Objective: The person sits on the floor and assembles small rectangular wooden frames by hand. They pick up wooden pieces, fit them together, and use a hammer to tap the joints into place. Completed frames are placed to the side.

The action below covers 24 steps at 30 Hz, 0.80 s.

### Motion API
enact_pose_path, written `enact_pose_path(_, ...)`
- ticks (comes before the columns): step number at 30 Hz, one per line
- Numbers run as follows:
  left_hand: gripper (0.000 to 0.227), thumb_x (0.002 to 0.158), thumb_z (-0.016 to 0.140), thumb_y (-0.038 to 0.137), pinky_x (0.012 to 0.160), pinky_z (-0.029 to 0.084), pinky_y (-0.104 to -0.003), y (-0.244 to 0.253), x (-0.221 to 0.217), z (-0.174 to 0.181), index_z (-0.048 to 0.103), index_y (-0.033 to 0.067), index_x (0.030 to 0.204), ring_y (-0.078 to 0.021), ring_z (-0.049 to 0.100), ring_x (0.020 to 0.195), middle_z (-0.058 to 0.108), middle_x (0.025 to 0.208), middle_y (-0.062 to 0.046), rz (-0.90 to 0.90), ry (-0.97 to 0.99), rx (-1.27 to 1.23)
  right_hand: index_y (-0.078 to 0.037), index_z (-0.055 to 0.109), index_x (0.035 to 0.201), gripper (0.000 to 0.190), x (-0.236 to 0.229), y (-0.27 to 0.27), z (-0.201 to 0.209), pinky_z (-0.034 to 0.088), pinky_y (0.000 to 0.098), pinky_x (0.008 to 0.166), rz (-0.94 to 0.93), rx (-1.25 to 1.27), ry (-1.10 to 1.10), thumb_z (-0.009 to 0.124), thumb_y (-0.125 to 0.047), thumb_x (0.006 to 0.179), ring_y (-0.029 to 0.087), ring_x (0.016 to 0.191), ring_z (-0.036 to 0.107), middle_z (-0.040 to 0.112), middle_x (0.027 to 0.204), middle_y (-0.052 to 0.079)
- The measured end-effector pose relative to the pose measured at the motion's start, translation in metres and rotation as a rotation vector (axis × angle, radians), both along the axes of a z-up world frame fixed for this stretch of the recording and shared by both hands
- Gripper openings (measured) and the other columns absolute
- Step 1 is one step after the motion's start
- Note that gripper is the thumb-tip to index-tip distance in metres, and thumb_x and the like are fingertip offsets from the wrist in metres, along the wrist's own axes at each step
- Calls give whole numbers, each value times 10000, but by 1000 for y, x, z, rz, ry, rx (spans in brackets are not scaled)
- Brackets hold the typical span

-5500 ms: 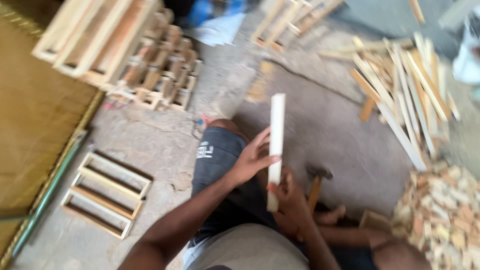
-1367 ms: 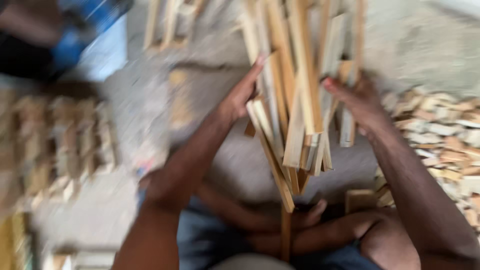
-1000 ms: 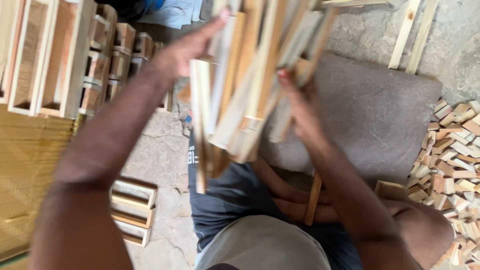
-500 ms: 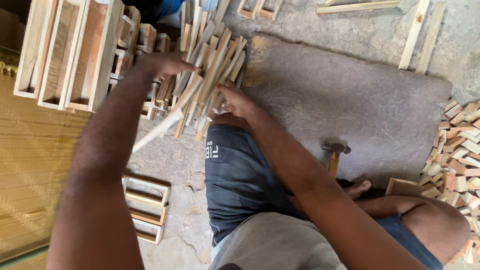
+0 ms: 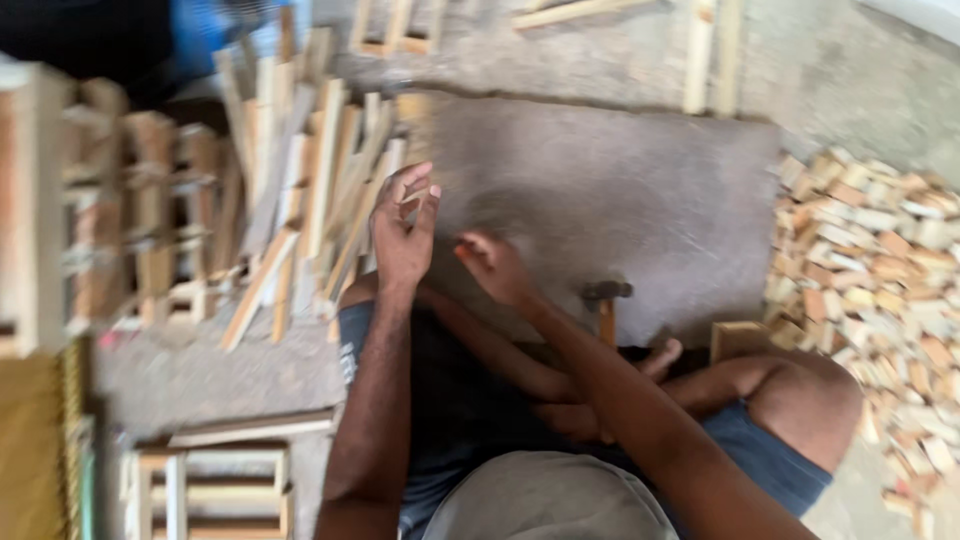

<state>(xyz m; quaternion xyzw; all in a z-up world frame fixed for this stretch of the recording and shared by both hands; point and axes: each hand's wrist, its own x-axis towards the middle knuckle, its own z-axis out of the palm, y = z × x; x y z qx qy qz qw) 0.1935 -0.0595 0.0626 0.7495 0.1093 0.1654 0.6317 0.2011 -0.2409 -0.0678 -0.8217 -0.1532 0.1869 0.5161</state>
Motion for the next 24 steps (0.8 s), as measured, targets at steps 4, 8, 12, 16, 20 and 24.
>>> enact_pose_path(4,312,1020,673,177,967,573,-408,-40,44,-31,669,75,1314,-302,708,1130,700,1268,-166,-256,-3,179,12,547,1415,585,69,-123,20,387,487,1151,-285,-200,-424,634,-437,1050,398,1398,490,538,1471,241)
enact_pose_path(8,337,970,707,196,911,561,-425,-53,68,-60,689,85,1287,-340,700,1078,712,1205,-195,-444,70,363,-39,379,1536,762,200,-249,12,399,513,1185,-513,-417,-531,718,-489,1023,456,1421,468,451,1520,271)
enact_pose_path(12,371,939,718,248,883,572,-417,-53,76,-78,696,105,1281,-307,727,1031,739,1130,-168,-459,176,339,-92,163,1602,1093,316,-319,-25,412,617,1079,-634,-754,-199,811,-591,878,554,1365,416,334,1500,353)
enact_pose_path(16,361,948,712,246,868,583,-410,-45,76,-79,696,105,1280,-273,740,1036,748,1128,-148,-387,340,291,-154,177,1605,1111,365,-315,-66,431,632,1042,-642,-1095,-23,836,-616,839,515,1334,450,389,1456,337)
enact_pose_path(20,361,959,693,245,846,611,-375,-43,78,-75,687,113,1295,-238,747,1043,744,1154,-125,-335,441,118,-75,228,1566,1047,388,-285,-63,517,492,920,-631,-1106,54,841,-474,816,378,1121,614,588,1245,236)
enact_pose_path(24,376,958,687,277,884,619,-348,-43,77,-78,693,100,1289,-221,764,1060,774,1147,-108,-304,495,-30,3,649,1296,489,364,-242,-9,555,350,720,-824,117,343,738,-351,970,238,859,694,743,995,125)
